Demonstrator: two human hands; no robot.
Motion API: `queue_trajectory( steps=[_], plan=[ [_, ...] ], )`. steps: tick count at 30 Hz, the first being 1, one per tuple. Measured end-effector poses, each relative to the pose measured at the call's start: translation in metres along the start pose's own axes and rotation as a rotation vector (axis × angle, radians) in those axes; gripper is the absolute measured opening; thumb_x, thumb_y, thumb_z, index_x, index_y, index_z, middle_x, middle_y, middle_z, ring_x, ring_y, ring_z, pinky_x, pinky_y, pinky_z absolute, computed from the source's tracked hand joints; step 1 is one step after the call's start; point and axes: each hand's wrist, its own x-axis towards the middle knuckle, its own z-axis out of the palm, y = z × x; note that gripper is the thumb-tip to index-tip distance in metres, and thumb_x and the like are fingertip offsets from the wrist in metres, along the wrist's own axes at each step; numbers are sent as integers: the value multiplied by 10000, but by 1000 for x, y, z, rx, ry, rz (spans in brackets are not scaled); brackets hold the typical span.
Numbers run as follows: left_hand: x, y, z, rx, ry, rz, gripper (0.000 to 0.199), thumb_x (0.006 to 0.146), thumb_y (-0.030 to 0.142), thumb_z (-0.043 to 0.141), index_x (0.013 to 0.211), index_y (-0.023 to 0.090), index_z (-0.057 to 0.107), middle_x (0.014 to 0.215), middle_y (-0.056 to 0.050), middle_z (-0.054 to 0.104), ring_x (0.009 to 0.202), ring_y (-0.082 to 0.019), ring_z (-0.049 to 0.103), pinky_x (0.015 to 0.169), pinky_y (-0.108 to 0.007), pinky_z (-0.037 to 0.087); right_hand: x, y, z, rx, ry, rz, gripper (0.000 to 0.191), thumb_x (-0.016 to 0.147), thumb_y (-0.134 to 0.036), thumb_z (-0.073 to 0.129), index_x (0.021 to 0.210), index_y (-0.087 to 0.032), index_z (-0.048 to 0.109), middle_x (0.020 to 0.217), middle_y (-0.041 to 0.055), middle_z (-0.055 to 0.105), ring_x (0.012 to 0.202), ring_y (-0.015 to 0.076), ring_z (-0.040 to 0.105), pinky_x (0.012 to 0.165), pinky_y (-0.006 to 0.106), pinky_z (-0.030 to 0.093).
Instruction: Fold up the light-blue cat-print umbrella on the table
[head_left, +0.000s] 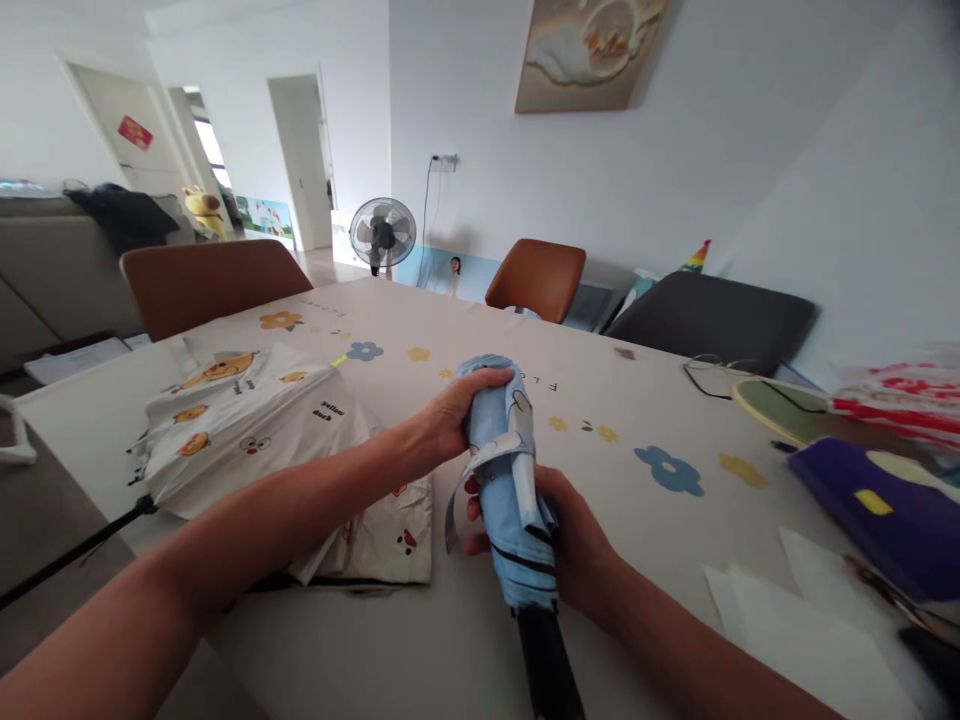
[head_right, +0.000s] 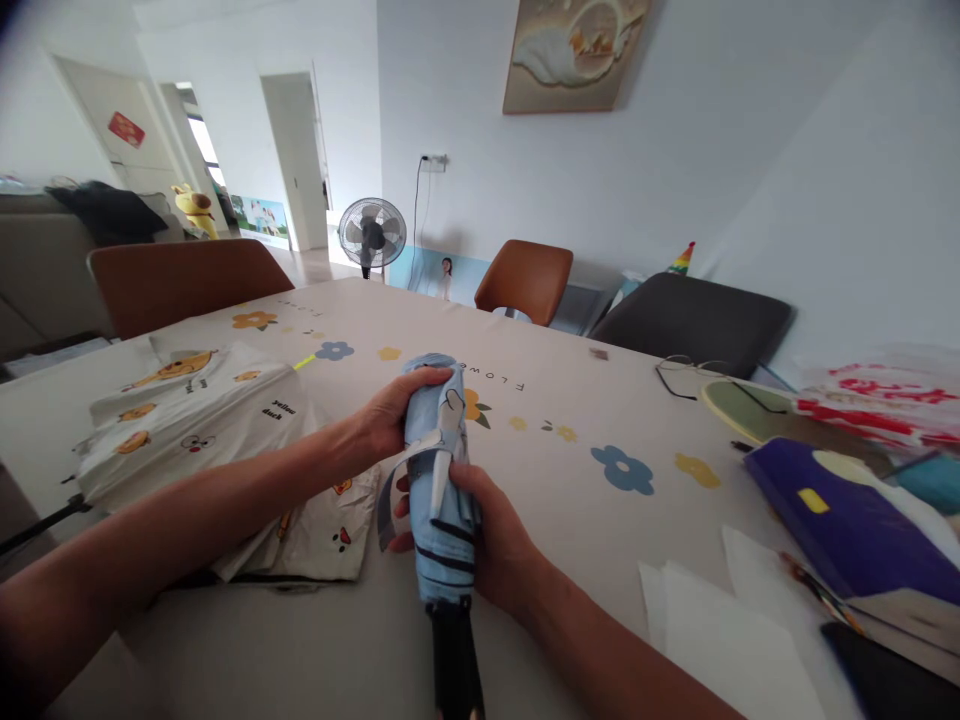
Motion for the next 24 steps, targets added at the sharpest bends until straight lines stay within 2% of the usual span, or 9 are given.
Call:
queue_trajectory(
  steps=[4, 7, 10, 12, 15, 17, 20, 22, 24],
  plan=[
    [7, -3, -2, 67, 123, 125, 244, 626, 287, 685, 782, 139, 570, 674, -40, 599, 545, -129, 561, 579, -281, 491, 1, -4, -4, -43, 39, 9, 480, 766, -569, 437, 938, -158, 614, 949, 127, 616, 797, 237, 597, 663, 391, 510],
    [7, -5, -2, 118, 139, 212, 248, 614, 285, 697, 776, 134, 584, 710, -56, 612, 569, -138, 574, 602, -294, 495, 1, -7, -3, -86, 57, 63, 527, 736, -617, 448, 903, -142, 607, 825, 114, 635, 685, 217, 613, 635, 381, 511],
    [5, -5, 1, 149, 113, 237, 246, 626, 320, 690, 760, 134, 600, 693, -56, 615, 567, -142, 575, 608, -303, 497, 0, -8, 1, -135, 112, 100, 339, 720, -479, 557, 787, -149, 596, 654, 62, 614, 543, 167, 589, 536, 315, 505],
    [3, -5, 2, 161, 127, 233, 271, 632, 360, 685, 763, 136, 605, 697, -56, 620, 569, -143, 575, 608, -303, 497, 1, -6, 1, -130, 122, 121, 205, 706, -361, 596, 684, -161, 559, 526, 6, 550, 420, 113, 509, 424, 240, 451],
    [1, -4, 3, 153, 136, 198, 320, 633, 413, 680, 782, 139, 604, 721, -61, 628, 587, -146, 579, 617, -300, 497, 2, 0, -2, -90, 86, 158, 191, 705, -300, 588, 598, -167, 502, 424, -49, 434, 319, 57, 352, 334, 177, 329],
    [1, -3, 2, 122, 56, 135, 323, 642, 415, 673, 796, 140, 601, 727, -62, 632, 594, -142, 579, 631, -297, 495, 1, 4, -4, -59, 47, 166, 191, 706, -311, 566, 602, -161, 510, 450, -39, 448, 336, 57, 359, 353, 183, 333],
    [-2, 0, 1, 12, -225, 18, 287, 693, 385, 625, 815, 127, 593, 759, -77, 638, 661, -151, 597, 702, -303, 489, -2, 6, -2, 40, -54, 114, 210, 706, -342, 512, 717, -140, 570, 551, 1, 503, 433, 85, 445, 451, 222, 399],
    [-6, 1, 2, -93, -425, 1, 299, 716, 378, 588, 859, 115, 589, 822, -94, 643, 780, -185, 611, 775, -332, 473, -5, 6, 3, 124, -144, 93, 259, 684, -348, 505, 805, -132, 581, 595, 12, 508, 492, 100, 476, 513, 243, 417],
    [-10, 1, 5, -167, -529, 16, 333, 713, 380, 581, 916, 117, 581, 852, -91, 642, 857, -216, 608, 819, -368, 457, -7, 6, 8, 165, -220, 112, 291, 659, -357, 517, 836, -133, 573, 608, 15, 510, 528, 114, 503, 560, 258, 423]
  ],
)
